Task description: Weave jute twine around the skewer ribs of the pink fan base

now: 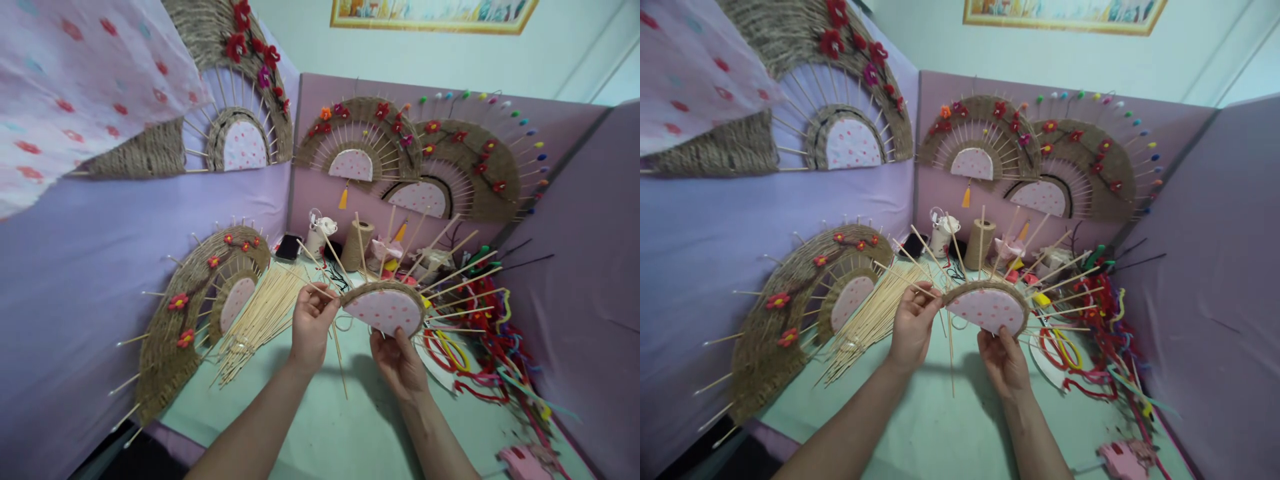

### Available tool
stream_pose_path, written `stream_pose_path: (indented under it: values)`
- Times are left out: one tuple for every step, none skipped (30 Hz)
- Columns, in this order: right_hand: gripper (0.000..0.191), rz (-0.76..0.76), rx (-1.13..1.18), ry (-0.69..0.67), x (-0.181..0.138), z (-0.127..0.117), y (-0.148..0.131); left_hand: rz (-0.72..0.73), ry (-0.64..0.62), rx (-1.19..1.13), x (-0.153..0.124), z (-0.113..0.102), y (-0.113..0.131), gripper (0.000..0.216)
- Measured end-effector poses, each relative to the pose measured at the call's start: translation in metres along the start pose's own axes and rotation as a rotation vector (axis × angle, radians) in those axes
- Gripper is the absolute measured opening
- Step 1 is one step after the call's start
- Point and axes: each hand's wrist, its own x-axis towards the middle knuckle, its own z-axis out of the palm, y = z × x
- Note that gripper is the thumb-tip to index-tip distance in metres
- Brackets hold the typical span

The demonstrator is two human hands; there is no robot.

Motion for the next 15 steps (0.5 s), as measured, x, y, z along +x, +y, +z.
stream_pose_path:
  values:
    - [0.045, 0.001, -0.006, -0.009, 0.0003, -0.0004, -0.0001, 0.0, 0.008, -0.003, 0.0002, -0.0001, -0.0009, 0.031]
    - [0.044, 0.001, -0.011, -0.019, 0.0007, -0.0007, -0.0003, -0.002, 0.01, -0.008, 0.0003, -0.0001, -0.0015, 0.034]
    - [0.042, 0.0, -0.014, -0.028, 0.0011, -0.0009, -0.0006, -0.006, 0.007, -0.016, 0.0003, -0.0001, -0.002, 0.038]
    - [0.041, -0.002, -0.013, -0.034, 0.0014, -0.0008, -0.001, -0.012, -0.003, -0.026, 0.0, 0.0001, -0.0023, 0.044]
    - [0.041, -0.004, -0.008, -0.037, 0.0017, -0.0005, -0.0016, -0.018, -0.014, -0.037, -0.0004, 0.0003, -0.0026, 0.049]
    - [0.04, -0.008, -0.001, -0.038, 0.002, -0.0001, -0.0021, -0.024, -0.024, -0.048, -0.0009, 0.0007, -0.0027, 0.055]
    - [0.04, -0.011, 0.008, -0.037, 0.0021, 0.0005, -0.0027, -0.032, -0.03, -0.058, -0.0014, 0.001, -0.0028, 0.059]
    - [0.04, -0.014, 0.016, -0.035, 0.0022, 0.0011, -0.0032, -0.039, -0.03, -0.064, -0.0018, 0.0013, -0.0029, 0.061]
    - [0.04, -0.015, 0.022, -0.033, 0.0021, 0.0017, -0.0037, -0.048, -0.024, -0.067, -0.0021, 0.0017, -0.0029, 0.061]
    - [0.04, -0.015, 0.028, -0.031, 0.002, 0.0022, -0.0039, -0.055, -0.013, -0.067, -0.0022, 0.0019, -0.0027, 0.059]
    - [0.041, -0.015, 0.034, -0.028, 0.0019, 0.0025, -0.0039, -0.061, -0.004, -0.065, -0.0022, 0.002, -0.0025, 0.056]
    - [0.041, -0.014, 0.039, -0.025, 0.0017, 0.0027, -0.0037, -0.065, 0.001, -0.06, -0.002, 0.0021, -0.002, 0.052]
    - [0.041, -0.015, 0.042, -0.022, 0.0016, 0.0028, -0.0034, -0.065, 0.002, -0.053, -0.0017, 0.0019, -0.0015, 0.048]
    - [0.042, -0.016, 0.041, -0.02, 0.0014, 0.0029, -0.0029, -0.061, 0.0, -0.044, -0.0013, 0.0017, -0.0008, 0.046]
    - [0.042, -0.018, 0.038, -0.02, 0.0012, 0.0029, -0.0023, -0.056, -0.004, -0.037, -0.0008, 0.0015, 0.0, 0.044]
